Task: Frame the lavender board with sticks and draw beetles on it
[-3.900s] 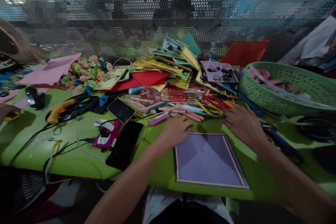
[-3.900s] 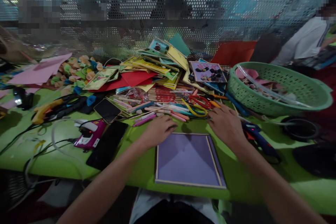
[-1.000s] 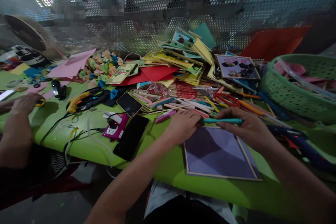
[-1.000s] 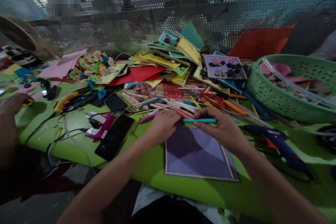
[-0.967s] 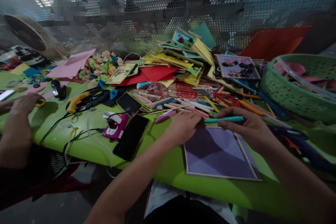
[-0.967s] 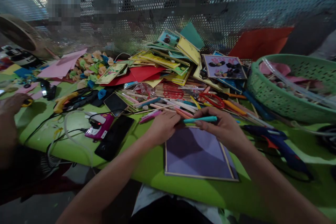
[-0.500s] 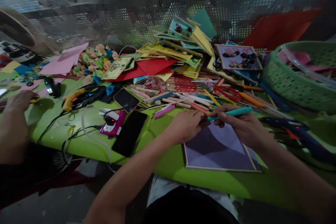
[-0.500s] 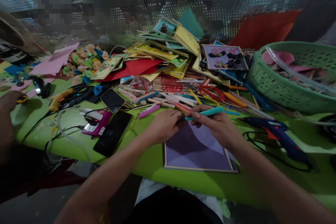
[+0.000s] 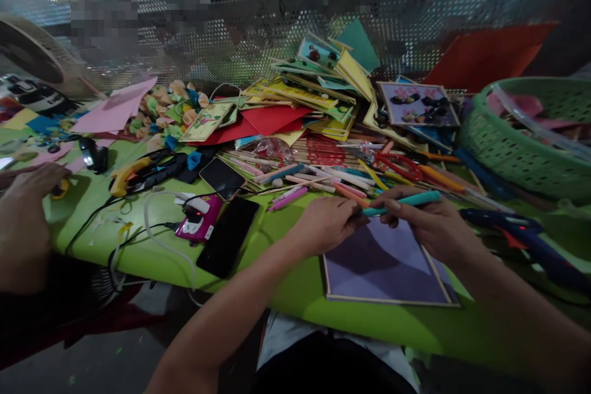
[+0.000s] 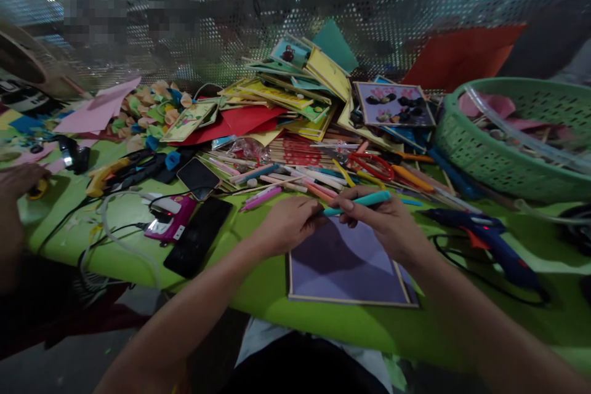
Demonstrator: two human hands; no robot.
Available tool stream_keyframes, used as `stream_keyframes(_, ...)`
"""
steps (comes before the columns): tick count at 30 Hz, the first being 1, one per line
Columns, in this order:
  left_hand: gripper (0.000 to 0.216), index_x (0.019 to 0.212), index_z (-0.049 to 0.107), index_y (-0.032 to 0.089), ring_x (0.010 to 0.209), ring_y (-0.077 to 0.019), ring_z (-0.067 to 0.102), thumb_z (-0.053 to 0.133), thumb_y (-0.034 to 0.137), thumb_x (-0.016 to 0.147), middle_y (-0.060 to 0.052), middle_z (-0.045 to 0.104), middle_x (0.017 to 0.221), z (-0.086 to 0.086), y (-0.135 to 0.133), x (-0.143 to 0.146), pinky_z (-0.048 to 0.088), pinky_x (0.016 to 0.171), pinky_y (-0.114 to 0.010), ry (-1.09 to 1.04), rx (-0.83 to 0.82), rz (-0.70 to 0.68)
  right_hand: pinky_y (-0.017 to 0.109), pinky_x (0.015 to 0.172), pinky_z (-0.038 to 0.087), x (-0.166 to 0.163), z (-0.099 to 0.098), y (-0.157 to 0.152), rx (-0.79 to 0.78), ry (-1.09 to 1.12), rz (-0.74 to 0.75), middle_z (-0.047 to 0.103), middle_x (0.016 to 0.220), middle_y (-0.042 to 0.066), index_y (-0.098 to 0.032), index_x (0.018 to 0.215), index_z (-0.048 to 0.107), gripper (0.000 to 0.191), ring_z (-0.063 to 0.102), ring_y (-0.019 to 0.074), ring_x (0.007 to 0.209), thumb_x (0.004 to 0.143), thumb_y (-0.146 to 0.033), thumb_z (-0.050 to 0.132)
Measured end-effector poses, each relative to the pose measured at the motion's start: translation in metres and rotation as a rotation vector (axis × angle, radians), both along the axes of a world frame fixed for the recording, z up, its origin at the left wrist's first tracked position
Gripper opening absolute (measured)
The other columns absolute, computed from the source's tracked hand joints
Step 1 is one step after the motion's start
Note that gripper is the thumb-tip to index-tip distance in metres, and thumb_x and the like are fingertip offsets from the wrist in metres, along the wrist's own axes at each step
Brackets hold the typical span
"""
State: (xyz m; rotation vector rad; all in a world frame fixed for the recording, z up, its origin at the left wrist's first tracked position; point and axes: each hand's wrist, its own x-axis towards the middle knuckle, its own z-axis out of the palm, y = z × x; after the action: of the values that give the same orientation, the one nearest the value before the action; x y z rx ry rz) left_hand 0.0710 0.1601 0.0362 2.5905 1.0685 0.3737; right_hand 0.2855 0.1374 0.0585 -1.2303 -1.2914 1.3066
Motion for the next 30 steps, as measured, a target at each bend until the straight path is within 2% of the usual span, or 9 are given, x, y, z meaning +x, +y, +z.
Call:
stream_keyframes(6, 0.029, 0.103, 0.068, 0.018, 0.092, -0.0228, 0.073, 0.052, 0.040, 0.109, -0.008, 0.078, 0.101, -0.006, 0.004, -0.006, 0.049, 0.074, -0.033, 0.024, -0.004, 0.029, 0.028, 0.056, 0.047, 0.006, -0.003, 0.004, 0.011, 0.096, -0.134, 0.068, 0.072, 0.001, -0.024, 0.079, 0.079, 0.035, 0.057, 0.0133, 0.061, 0.070, -0.054, 0.093)
stream_keyframes(11, 0.015, 0.109, 0.070, 0.017, 0.099, -0.0232, 0.073, 0.059, 0.027, 0.104, -0.007, 0.078, 0.104, -0.013, 0.007, -0.008, 0.051, 0.083, -0.032, -0.032, 0.008, 0.028, 0.027, 0.058, 0.046, 0.010, -0.009, 0.005, 0.010, 0.041, -0.115, 0.068, 0.072, 0.001, -0.023, 0.081, 0.080, 0.036, 0.058, 0.0139, 0.063, 0.070, -0.055, 0.093)
stream_keyframes(16, 0.021, 0.115, 0.071, 0.020, 0.106, -0.0226, 0.073, 0.057, 0.034, 0.107, -0.007, 0.079, 0.110, -0.014, 0.010, -0.015, 0.054, 0.091, -0.033, -0.237, 0.000, 0.106, 0.028, 0.059, 0.049, 0.016, -0.011, 0.009, 0.023, -0.077, -0.101, 0.069, 0.074, 0.003, -0.023, 0.085, 0.080, 0.042, 0.061, 0.0163, 0.067, 0.068, -0.060, 0.093)
stream_keyframes(19, 0.023, 0.112, 0.072, 0.020, 0.101, -0.0206, 0.074, 0.054, 0.035, 0.109, -0.006, 0.080, 0.108, -0.010, 0.017, -0.029, 0.055, 0.089, -0.032, -0.377, 0.008, 0.238, 0.027, 0.060, 0.050, 0.023, -0.015, 0.015, 0.022, -0.087, -0.153, 0.070, 0.075, 0.003, -0.024, 0.084, 0.080, 0.043, 0.061, 0.0164, 0.068, 0.065, -0.060, 0.095)
stream_keyframes(24, 0.016, 0.111, 0.070, 0.022, 0.096, -0.0196, 0.073, 0.057, 0.028, 0.106, -0.006, 0.079, 0.105, 0.000, 0.031, -0.064, 0.056, 0.089, -0.034, -0.465, 0.158, 0.658, 0.029, 0.055, 0.050, 0.032, -0.024, 0.024, 0.014, -0.190, -0.177, 0.073, 0.074, 0.005, -0.027, 0.087, 0.082, 0.041, 0.065, 0.0197, 0.065, 0.066, -0.060, 0.092)
stream_keyframes(27, 0.012, 0.110, 0.071, 0.022, 0.103, -0.0224, 0.072, 0.061, 0.022, 0.102, -0.006, 0.079, 0.112, 0.005, 0.035, -0.078, 0.054, 0.095, -0.038, -0.333, 0.179, 0.799, 0.030, 0.050, 0.046, 0.030, -0.024, 0.024, 0.043, -0.330, -0.140, 0.074, 0.068, 0.004, -0.028, 0.088, 0.083, 0.038, 0.063, 0.0207, 0.059, 0.067, -0.060, 0.088)
stream_keyframes(30, 0.012, 0.108, 0.073, 0.021, 0.120, -0.0303, 0.067, 0.064, 0.021, 0.099, -0.009, 0.077, 0.120, 0.003, 0.036, -0.083, 0.050, 0.103, -0.048, -0.093, 0.167, 0.811, 0.036, 0.056, 0.053, 0.028, -0.024, 0.022, 0.138, -0.474, -0.055, 0.078, 0.072, 0.005, -0.030, 0.089, 0.084, 0.034, 0.071, 0.0271, 0.065, 0.074, -0.060, 0.080)
